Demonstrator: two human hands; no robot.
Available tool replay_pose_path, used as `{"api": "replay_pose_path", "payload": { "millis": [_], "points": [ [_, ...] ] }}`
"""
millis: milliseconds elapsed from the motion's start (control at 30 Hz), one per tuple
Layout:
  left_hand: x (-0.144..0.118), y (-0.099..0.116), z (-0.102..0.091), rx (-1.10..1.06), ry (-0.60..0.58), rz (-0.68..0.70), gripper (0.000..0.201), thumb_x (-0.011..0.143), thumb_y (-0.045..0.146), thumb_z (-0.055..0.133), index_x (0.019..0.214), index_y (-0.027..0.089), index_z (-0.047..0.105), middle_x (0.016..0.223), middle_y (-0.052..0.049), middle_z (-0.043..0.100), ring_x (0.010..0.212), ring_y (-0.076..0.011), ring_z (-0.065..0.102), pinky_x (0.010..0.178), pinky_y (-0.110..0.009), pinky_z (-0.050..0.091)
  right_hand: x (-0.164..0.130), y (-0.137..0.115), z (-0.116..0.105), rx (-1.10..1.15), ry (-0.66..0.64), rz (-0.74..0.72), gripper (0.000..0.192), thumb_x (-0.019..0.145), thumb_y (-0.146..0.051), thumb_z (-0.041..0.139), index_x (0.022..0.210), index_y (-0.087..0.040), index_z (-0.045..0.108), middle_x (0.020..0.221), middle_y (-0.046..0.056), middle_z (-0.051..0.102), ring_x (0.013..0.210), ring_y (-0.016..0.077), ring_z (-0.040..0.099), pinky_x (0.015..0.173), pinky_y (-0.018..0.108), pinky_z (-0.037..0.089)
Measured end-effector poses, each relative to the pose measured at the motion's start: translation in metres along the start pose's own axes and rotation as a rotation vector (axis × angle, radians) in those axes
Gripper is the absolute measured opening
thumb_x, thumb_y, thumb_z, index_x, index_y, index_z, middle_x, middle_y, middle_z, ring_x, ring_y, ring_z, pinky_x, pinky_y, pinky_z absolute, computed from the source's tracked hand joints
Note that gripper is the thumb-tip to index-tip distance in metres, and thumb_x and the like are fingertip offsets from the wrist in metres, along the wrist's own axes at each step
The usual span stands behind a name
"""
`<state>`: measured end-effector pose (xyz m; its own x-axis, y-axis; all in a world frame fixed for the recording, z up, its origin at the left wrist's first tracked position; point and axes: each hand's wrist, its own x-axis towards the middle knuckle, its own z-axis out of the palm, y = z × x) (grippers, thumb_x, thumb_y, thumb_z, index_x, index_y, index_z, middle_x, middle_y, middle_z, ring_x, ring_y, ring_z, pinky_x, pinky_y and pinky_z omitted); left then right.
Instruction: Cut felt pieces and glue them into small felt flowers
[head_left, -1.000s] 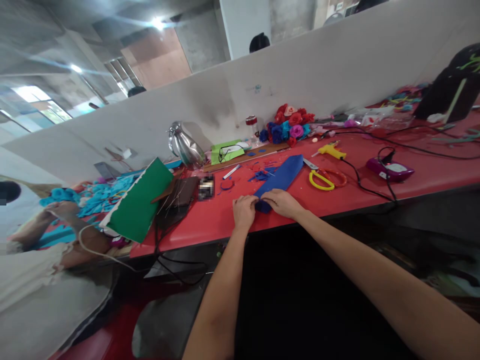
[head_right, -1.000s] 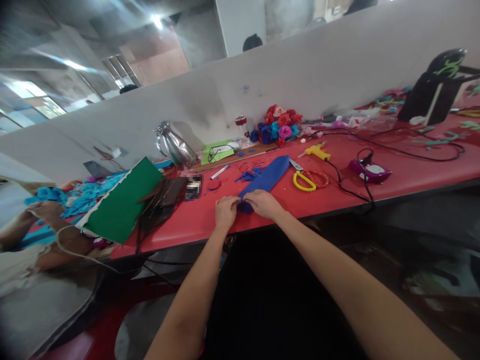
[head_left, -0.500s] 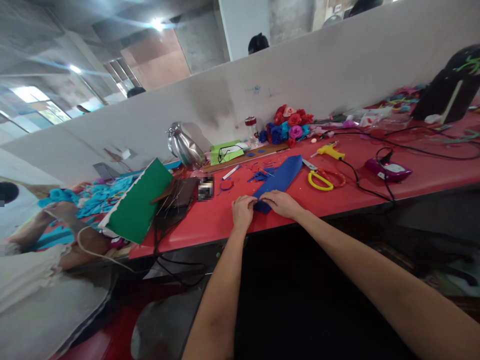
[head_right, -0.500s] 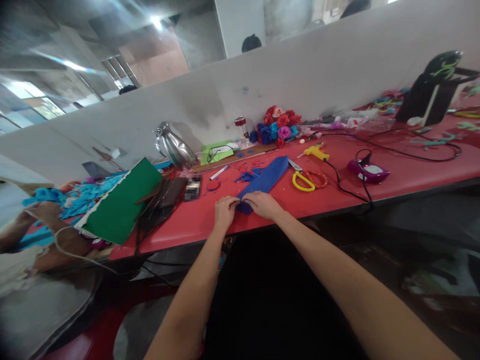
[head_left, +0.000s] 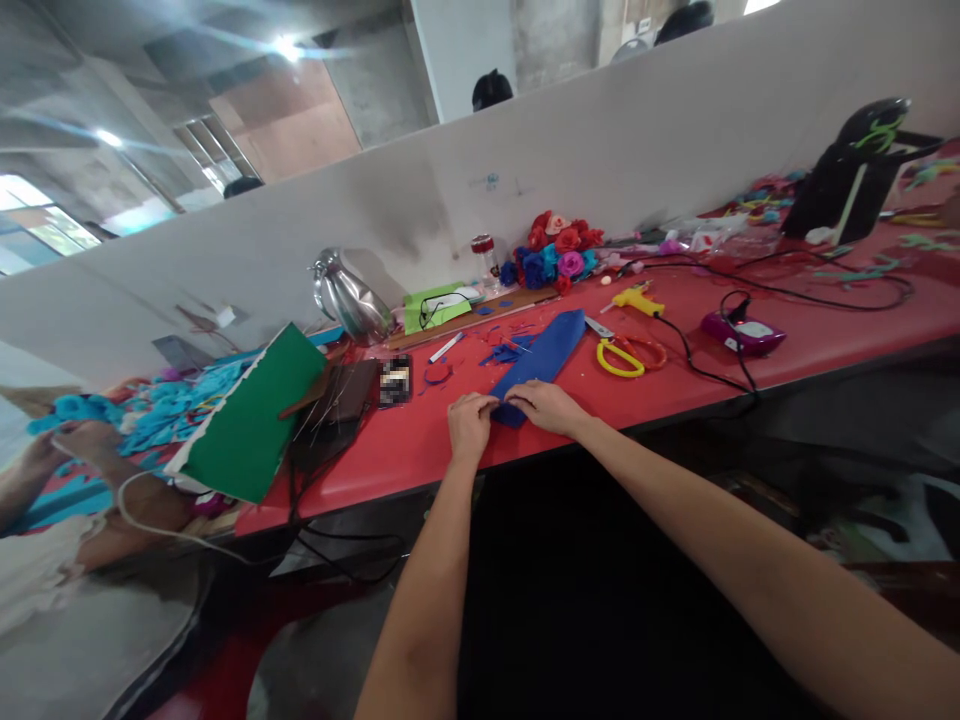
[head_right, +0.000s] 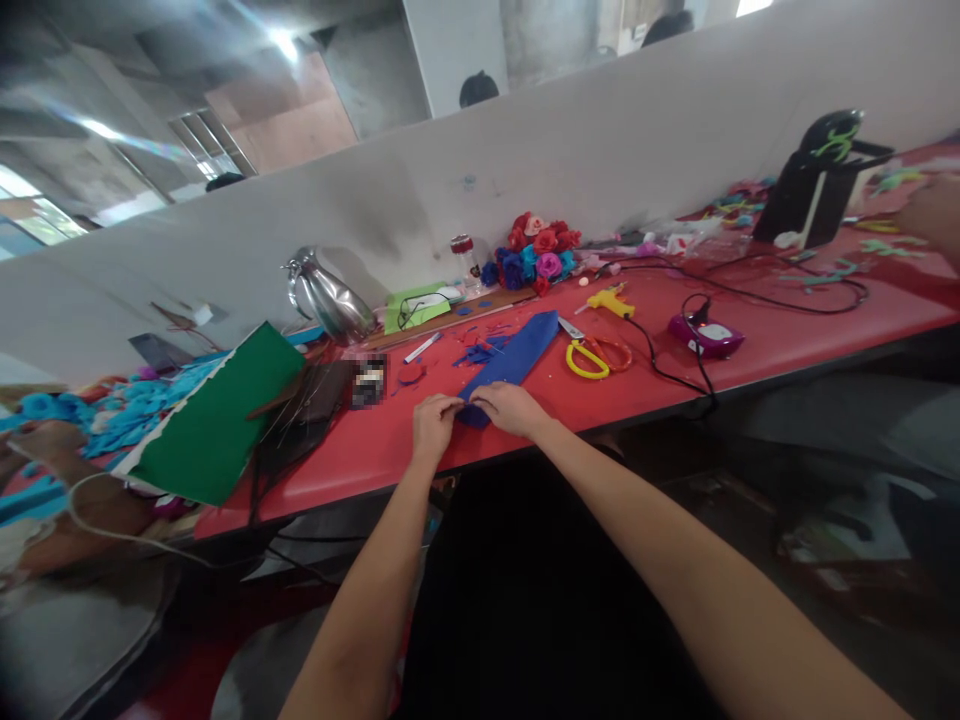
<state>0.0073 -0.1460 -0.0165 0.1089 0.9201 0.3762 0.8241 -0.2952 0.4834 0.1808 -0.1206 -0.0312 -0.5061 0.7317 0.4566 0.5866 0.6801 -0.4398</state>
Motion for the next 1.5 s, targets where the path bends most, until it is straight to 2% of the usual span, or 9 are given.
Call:
{"api": "replay_pose_path", "payload": {
  "millis": [367, 600, 733, 867, 1000, 1100, 1300, 1400, 1500],
  "points": [
    [0.008, -0.006, 0.003, -0.129, -0.009, 0.048, 0.019, 0.083, 0.015, 0.056, 0.082, 0.023, 0.074, 0.083, -0.002, 0.072, 0.081, -0.0151, 0.065, 0.081, -0.028, 0.049, 0.004, 0.007, 0.002, 0.096, -0.002, 0.018, 0.021, 0.088, -0.014, 0.05, 0.094, -0.022, 0.069, 0.094, 0.005, 0.071, 0.089, 0.0177, 0.063, 0.082, 0.03, 0.046],
    [0.009, -0.013, 0.008, -0.235, -0.01, 0.029, 0.02, 0.083, 0.014, 0.054, 0.083, 0.022, 0.073, 0.084, -0.002, 0.071, 0.083, -0.0145, 0.064, 0.081, -0.028, 0.051, 0.0, 0.01, -0.006, 0.091, 0.097, 0.082, 0.019, 0.087, -0.013, 0.051, 0.089, -0.02, 0.069, 0.086, 0.005, 0.071, 0.082, 0.0179, 0.06, 0.077, 0.03, 0.045],
    [0.013, -0.008, 0.008, -0.181, -0.064, 0.118, 0.02, 0.083, 0.013, 0.054, 0.082, 0.021, 0.073, 0.083, -0.003, 0.07, 0.085, -0.015, 0.063, 0.083, -0.028, 0.049, -0.005, 0.015, -0.012, 0.084, 0.079, 0.044, 0.02, 0.086, -0.012, 0.051, 0.086, -0.02, 0.07, 0.09, 0.005, 0.072, 0.084, 0.0185, 0.06, 0.08, 0.031, 0.045],
    [0.02, 0.0, 0.011, -0.146, -0.06, 0.138, 0.023, 0.085, 0.015, 0.051, 0.089, 0.021, 0.073, 0.085, -0.004, 0.07, 0.083, -0.0151, 0.063, 0.08, -0.027, 0.049, -0.005, 0.021, -0.015, 0.144, 0.114, 0.123, 0.019, 0.086, -0.013, 0.052, 0.087, -0.02, 0.07, 0.089, 0.005, 0.072, 0.083, 0.0174, 0.062, 0.08, 0.03, 0.046],
    [0.023, 0.005, 0.014, -0.051, -0.081, 0.193, 0.036, 0.086, 0.008, 0.042, 0.101, 0.023, 0.071, 0.091, -0.004, 0.069, 0.087, -0.0155, 0.061, 0.085, -0.028, 0.048, -0.003, 0.024, -0.015, 0.167, 0.12, 0.177, 0.02, 0.087, -0.013, 0.051, 0.089, -0.019, 0.069, 0.087, 0.005, 0.072, 0.078, 0.0163, 0.064, 0.074, 0.027, 0.046],
    [0.021, 0.004, 0.014, 0.012, -0.106, 0.233, 0.043, 0.082, 0.003, 0.038, 0.099, 0.023, 0.073, 0.09, -0.005, 0.067, 0.09, -0.0165, 0.06, 0.086, -0.029, 0.047, -0.003, 0.024, -0.014, 0.186, 0.095, 0.176, 0.019, 0.084, -0.012, 0.054, 0.085, -0.021, 0.07, 0.086, 0.003, 0.073, 0.082, 0.0166, 0.064, 0.077, 0.027, 0.045],
    [0.02, 0.0, 0.014, -0.096, -0.091, 0.202, 0.039, 0.082, 0.003, 0.041, 0.091, 0.022, 0.074, 0.086, -0.004, 0.067, 0.084, -0.015, 0.062, 0.081, -0.026, 0.049, -0.004, 0.021, -0.015, 0.218, 0.091, 0.204, 0.016, 0.082, -0.014, 0.055, 0.082, -0.02, 0.07, 0.079, 0.002, 0.071, 0.073, 0.0141, 0.061, 0.07, 0.024, 0.043],
    [0.021, -0.002, 0.015, -0.163, -0.055, 0.151, 0.031, 0.084, 0.008, 0.046, 0.088, 0.021, 0.074, 0.086, -0.004, 0.069, 0.082, -0.0146, 0.063, 0.08, -0.026, 0.05, -0.005, 0.023, -0.015, 0.219, 0.145, 0.264, 0.013, 0.083, -0.02, 0.055, 0.082, -0.018, 0.068, 0.067, 0.0, 0.065, 0.06, 0.0125, 0.055, 0.06, 0.023, 0.039],
    [0.022, -0.005, 0.016, -0.203, -0.002, 0.087, 0.025, 0.084, 0.01, 0.051, 0.087, 0.021, 0.073, 0.086, -0.004, 0.07, 0.081, -0.0141, 0.064, 0.079, -0.026, 0.05, -0.006, 0.026, -0.015, 0.235, 0.209, 0.331, 0.015, 0.084, -0.025, 0.052, 0.08, -0.017, 0.065, 0.064, 0.0, 0.062, 0.058, 0.0123, 0.052, 0.058, 0.023, 0.038]
  ]
}}
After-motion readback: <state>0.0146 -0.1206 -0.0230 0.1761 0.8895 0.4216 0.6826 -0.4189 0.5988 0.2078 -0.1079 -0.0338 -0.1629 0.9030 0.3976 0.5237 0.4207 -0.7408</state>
